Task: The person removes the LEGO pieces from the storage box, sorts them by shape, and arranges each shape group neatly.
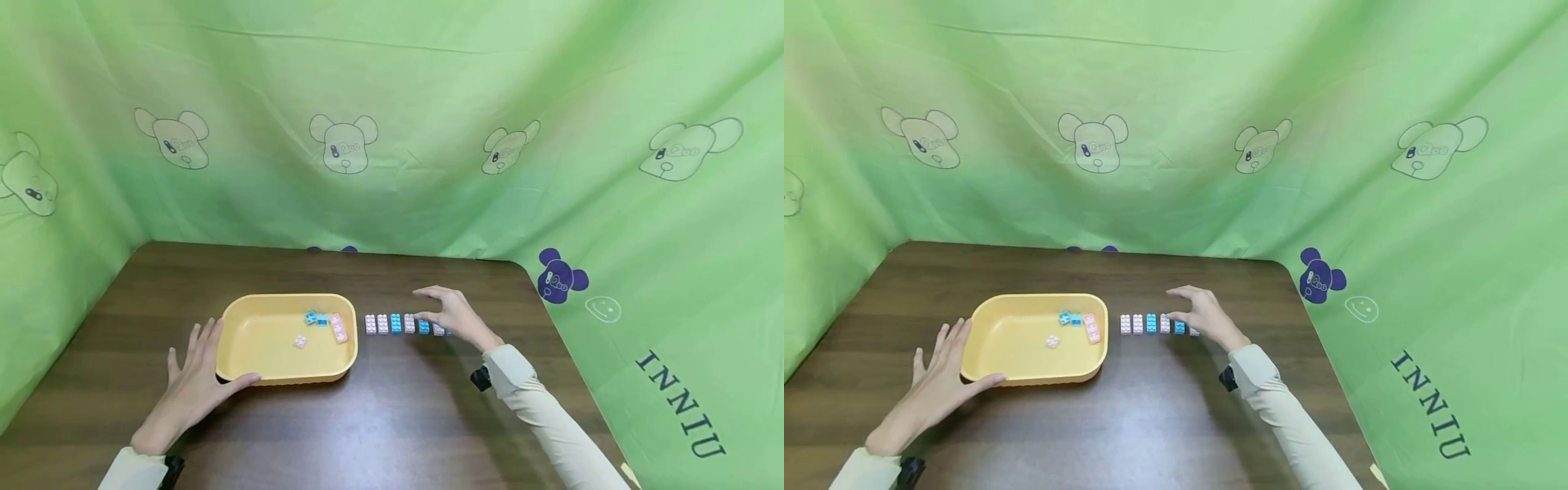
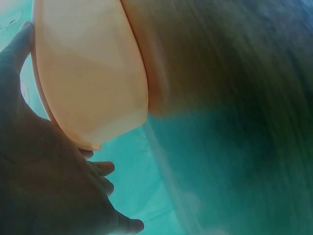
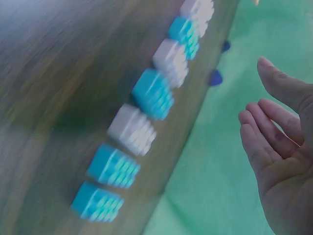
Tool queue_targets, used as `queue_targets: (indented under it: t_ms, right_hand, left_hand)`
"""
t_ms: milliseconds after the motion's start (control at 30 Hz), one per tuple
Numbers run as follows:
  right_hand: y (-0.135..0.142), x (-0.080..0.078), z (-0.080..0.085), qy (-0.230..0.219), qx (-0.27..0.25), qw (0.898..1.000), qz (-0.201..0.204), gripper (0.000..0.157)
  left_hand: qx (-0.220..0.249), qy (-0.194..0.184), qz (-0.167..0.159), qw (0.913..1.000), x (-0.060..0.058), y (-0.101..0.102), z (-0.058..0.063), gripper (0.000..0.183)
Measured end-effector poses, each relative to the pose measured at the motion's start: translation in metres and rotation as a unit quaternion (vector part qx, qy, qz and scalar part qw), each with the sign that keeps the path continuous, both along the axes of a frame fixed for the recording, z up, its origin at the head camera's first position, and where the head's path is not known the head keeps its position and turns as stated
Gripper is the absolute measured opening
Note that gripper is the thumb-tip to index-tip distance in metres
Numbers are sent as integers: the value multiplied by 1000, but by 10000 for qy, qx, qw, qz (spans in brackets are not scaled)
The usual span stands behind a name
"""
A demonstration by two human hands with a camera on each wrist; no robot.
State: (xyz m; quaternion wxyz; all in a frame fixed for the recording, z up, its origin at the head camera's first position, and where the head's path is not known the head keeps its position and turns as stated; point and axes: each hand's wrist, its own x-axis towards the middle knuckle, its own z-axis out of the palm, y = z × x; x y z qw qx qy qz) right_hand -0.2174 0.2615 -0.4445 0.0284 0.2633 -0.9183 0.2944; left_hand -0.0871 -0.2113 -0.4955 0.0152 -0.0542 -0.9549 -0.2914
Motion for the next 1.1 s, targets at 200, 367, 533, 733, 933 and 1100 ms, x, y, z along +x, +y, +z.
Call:
queue_targets:
  t_ms: [200, 367, 533, 733, 933, 1100]
  right_hand:
    - [-34, -1, 8, -1, -49, 9990, 450, 45]
    - [-63, -1, 13, 45, -81, 9975, 704, 43]
    - [-91, -2, 14, -37, 85, 9961, 873, 41]
    - [-125, 0, 13, -98, 340, 9937, 1067, 34]
    - [-152, 2, 10, -333, 307, 9933, 1060, 31]
    - [-172, 6, 8, -805, 247, 9923, 906, 31]
  left_hand:
    - [-5, 6, 1, 10000, -1, 1, -1, 129]
    - [25, -3, -5, 10000, -1, 1, 0, 130]
    - [18, -9, 7, 10000, -1, 2, 0, 130]
    - [-5, -38, -6, 10000, -2, 2, 0, 130]
    - [3, -42, -12, 10000, -3, 2, 1, 130]
    - [43, -5, -22, 10000, -3, 1, 0, 129]
